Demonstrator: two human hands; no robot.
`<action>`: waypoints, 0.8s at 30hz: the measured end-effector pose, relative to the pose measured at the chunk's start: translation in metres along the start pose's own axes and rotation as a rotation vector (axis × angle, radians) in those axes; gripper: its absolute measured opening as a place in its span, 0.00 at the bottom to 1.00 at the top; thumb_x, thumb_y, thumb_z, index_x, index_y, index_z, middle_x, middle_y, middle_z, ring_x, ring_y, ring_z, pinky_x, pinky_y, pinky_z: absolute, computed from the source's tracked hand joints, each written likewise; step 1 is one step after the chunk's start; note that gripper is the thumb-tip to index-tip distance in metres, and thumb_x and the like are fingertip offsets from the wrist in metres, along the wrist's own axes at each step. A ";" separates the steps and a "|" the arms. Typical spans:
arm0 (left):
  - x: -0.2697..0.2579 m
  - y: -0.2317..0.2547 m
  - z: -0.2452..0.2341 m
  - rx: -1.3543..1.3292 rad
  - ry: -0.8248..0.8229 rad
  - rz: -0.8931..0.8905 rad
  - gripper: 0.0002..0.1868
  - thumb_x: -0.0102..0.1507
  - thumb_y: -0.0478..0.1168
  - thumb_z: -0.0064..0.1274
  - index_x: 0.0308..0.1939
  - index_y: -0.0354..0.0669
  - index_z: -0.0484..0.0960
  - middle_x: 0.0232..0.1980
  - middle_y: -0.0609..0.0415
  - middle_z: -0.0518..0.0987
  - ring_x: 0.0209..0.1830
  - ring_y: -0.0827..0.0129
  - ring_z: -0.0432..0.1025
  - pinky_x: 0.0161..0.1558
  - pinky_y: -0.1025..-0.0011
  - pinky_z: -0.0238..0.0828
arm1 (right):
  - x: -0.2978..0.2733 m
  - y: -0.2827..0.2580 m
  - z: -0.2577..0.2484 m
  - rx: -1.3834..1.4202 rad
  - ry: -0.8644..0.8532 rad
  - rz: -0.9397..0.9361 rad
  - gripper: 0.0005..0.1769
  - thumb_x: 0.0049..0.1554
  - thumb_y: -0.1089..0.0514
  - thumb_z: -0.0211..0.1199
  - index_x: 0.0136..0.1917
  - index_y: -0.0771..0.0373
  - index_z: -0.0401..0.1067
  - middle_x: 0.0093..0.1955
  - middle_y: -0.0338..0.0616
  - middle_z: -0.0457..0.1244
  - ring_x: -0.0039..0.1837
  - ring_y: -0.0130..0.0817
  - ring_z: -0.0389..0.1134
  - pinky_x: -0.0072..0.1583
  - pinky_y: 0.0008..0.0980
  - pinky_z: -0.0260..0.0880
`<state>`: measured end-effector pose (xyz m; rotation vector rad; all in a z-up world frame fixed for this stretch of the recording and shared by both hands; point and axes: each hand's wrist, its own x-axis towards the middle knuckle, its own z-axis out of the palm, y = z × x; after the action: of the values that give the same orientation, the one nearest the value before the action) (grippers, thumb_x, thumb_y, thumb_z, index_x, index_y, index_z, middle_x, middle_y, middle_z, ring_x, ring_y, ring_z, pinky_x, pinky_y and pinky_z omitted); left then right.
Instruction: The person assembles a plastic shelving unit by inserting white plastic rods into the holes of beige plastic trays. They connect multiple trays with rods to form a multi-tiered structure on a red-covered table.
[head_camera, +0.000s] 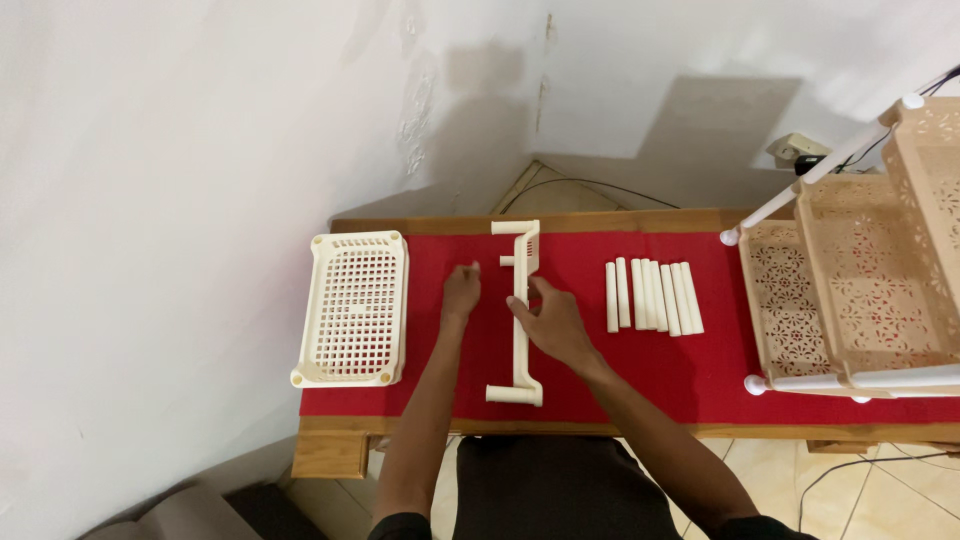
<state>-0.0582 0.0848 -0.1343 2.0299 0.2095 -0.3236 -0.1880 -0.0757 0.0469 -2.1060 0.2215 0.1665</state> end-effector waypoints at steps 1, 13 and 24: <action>-0.005 -0.010 0.002 0.005 -0.096 0.050 0.26 0.72 0.53 0.44 0.57 0.34 0.82 0.58 0.41 0.80 0.54 0.57 0.74 0.56 0.59 0.70 | 0.002 0.006 0.000 -0.005 -0.008 -0.002 0.30 0.60 0.48 0.62 0.68 0.70 0.68 0.43 0.59 0.73 0.40 0.42 0.75 0.46 0.40 0.76; -0.066 0.029 -0.013 -0.365 -0.443 -0.036 0.28 0.71 0.54 0.46 0.59 0.31 0.82 0.47 0.38 0.85 0.43 0.56 0.79 0.47 0.59 0.79 | 0.010 0.112 -0.047 0.634 0.068 0.224 0.28 0.63 0.55 0.55 0.74 0.66 0.64 0.58 0.58 0.70 0.57 0.41 0.73 0.61 0.41 0.76; -0.071 0.022 -0.008 -0.210 -0.192 0.076 0.21 0.68 0.46 0.55 0.60 0.36 0.83 0.47 0.46 0.87 0.40 0.69 0.81 0.44 0.71 0.78 | 0.027 0.160 -0.017 0.124 0.143 0.352 0.27 0.63 0.50 0.58 0.74 0.54 0.67 0.60 0.55 0.70 0.56 0.39 0.75 0.59 0.38 0.76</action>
<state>-0.1177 0.0807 -0.0901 1.7824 0.0442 -0.4275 -0.1974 -0.1745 -0.0829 -1.9426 0.6720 0.2040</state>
